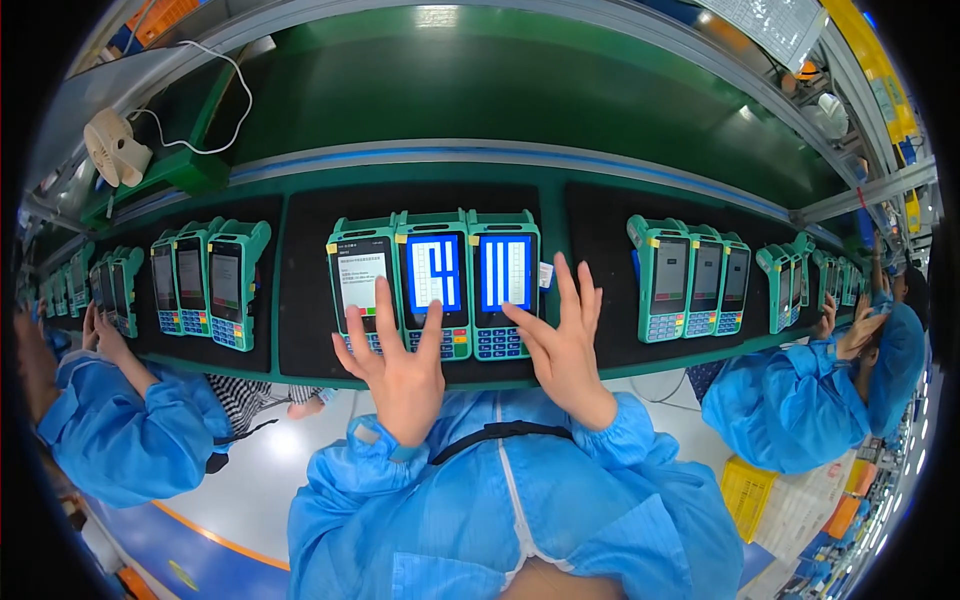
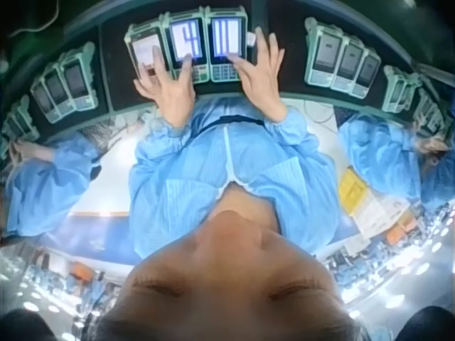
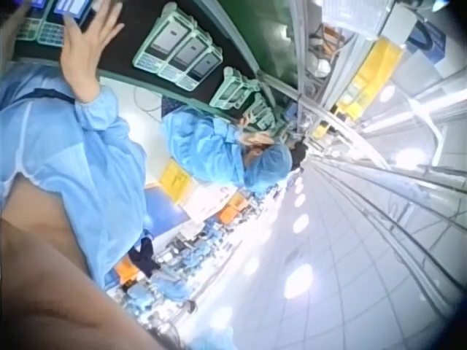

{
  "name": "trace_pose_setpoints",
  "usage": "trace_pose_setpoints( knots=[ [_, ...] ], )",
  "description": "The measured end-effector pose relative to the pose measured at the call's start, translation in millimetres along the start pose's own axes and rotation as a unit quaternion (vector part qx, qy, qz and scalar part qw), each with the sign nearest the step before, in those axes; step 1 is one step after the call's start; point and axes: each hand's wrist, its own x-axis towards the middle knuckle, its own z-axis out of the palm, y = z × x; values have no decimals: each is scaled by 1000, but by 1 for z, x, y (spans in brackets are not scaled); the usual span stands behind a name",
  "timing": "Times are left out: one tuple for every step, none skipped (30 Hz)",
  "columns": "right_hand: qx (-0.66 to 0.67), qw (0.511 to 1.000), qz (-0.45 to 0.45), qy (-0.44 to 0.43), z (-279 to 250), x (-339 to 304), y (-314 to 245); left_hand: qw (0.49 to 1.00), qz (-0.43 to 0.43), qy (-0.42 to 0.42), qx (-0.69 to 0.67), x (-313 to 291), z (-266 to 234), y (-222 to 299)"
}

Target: The person tests handheld payment terminals along an assembly line by tapping the touchscreens, drawing across screen test grids by hand, and sliding groups of terminals along the workbench.

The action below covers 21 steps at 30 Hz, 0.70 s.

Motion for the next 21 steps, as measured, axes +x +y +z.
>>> trace_pose_setpoints(
  knots=[
    [0, 1000, 7, -7, -1, -6, 0, 1000, 6, -5, -8, -5, 0, -1],
    [-3, 1000, 16, -4, -3, -8, -1, 1000, 9, -2, -8, -6, 2, -1],
    [-3, 1000, 24, 4, -3, -10, 2, 1000, 11, 2, -7, -8, 2, 0],
    [0, 1000, 26, 13, -5, -8, 3, 1000, 14, 12, -16, -5, 3, 0],
    [-1, 999, 20, 26, -5, -4, 5, 1000, 14, 12, -12, -2, 1, 0],
    [-4, 999, 15, 40, -4, 2, 8, 1000, 10, 12, -7, 4, 1, 1],
    [-7, 998, 10, 54, -3, 9, 8, 1000, 6, 12, -2, 11, 1, 1],
    [-6, 998, 8, 66, -2, 17, 8, 999, 13, 33, 16, 20, 5, 0],
    [-6, 997, 8, 77, -1, 26, 10, 999, 7, 47, 9, 32, 9, 1],
    [-2, 996, 15, 87, 0, 35, 9, 998, 1, 62, 2, 44, 10, 2],
    [-8, 995, 12, 98, 2, 42, 12, 998, -8, 62, 23, 53, 11, 2],
    [-14, 994, 10, 109, 3, 49, 14, 998, -5, 64, 22, 59, 10, 3],
    [-13, 994, 14, 109, 3, 53, 15, 997, -11, 74, 2, 65, 10, 3],
    [-15, 994, 15, 112, 3, 52, 16, 996, -17, 84, -18, 67, 10, 3],
    [-10, 994, 13, 107, 4, 51, 16, 997, -17, 76, -7, 66, 9, 2],
    [-6, 995, 11, 103, 5, 49, 16, 997, -17, 74, -6, 62, 8, 2],
    [-5, 995, 12, 102, 4, 45, 15, 998, -14, 61, -6, 57, 7, 1],
    [-2, 996, 12, 88, 3, 38, 14, 999, -14, 48, -4, 50, 6, 0],
    [2, 997, 12, 73, 2, 31, 12, 999, -13, 45, -2, 42, 6, -2],
    [4, 998, 15, 61, 1, 23, 9, 999, -9, 34, 6, 31, 5, -4],
    [7, 998, 13, 59, 0, 14, 6, 1000, -7, 25, 16, 19, 1, -6]
  ],
)
